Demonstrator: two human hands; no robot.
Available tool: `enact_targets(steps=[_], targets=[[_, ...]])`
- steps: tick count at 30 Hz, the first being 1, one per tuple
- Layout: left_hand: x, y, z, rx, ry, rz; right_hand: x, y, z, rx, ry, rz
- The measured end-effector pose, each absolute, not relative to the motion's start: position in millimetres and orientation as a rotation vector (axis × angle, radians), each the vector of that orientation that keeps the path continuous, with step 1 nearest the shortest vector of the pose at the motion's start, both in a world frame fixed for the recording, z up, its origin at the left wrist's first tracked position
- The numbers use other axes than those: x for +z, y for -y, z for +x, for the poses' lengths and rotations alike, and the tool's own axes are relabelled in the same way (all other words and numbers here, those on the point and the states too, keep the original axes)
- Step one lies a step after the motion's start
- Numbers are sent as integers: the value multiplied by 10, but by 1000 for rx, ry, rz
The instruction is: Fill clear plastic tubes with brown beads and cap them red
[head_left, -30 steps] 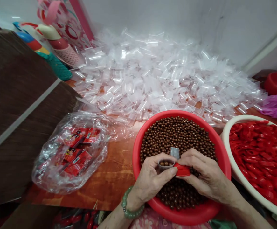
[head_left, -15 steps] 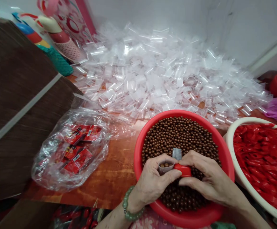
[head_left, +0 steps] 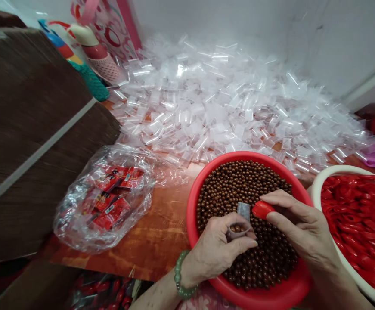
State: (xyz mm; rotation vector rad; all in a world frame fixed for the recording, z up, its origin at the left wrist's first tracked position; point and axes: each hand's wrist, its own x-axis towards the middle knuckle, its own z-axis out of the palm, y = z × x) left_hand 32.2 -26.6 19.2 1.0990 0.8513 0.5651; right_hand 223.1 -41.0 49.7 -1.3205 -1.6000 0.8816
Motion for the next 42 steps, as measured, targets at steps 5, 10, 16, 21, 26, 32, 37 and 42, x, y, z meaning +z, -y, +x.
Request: enact_targets(steps=[5, 10, 16, 21, 26, 32, 37, 42], targets=[[203, 263, 336, 638, -690, 961, 491, 369, 1975, 910, 1758, -1115], [174, 243, 312, 633, -668, 997, 391, 402, 1991, 917, 1831, -1127], [152, 228, 303, 598, -657, 1072, 386, 405, 2095, 927, 1936, -1120], [115, 225, 299, 560, -599, 1076, 464, 370, 2091, 902, 2078, -1136], [68, 227, 285, 502, -588, 939, 474, 421, 2049, 690, 2272, -1143], [70, 215, 308, 474, -621, 669, 327, 505, 1904, 223, 2459, -1218], [19, 234, 362, 546, -574, 472, 244, 460, 1857, -100, 2488, -1114], [22, 228, 373, 539, -563, 404, 218, 420, 1892, -172, 2558, -1041]])
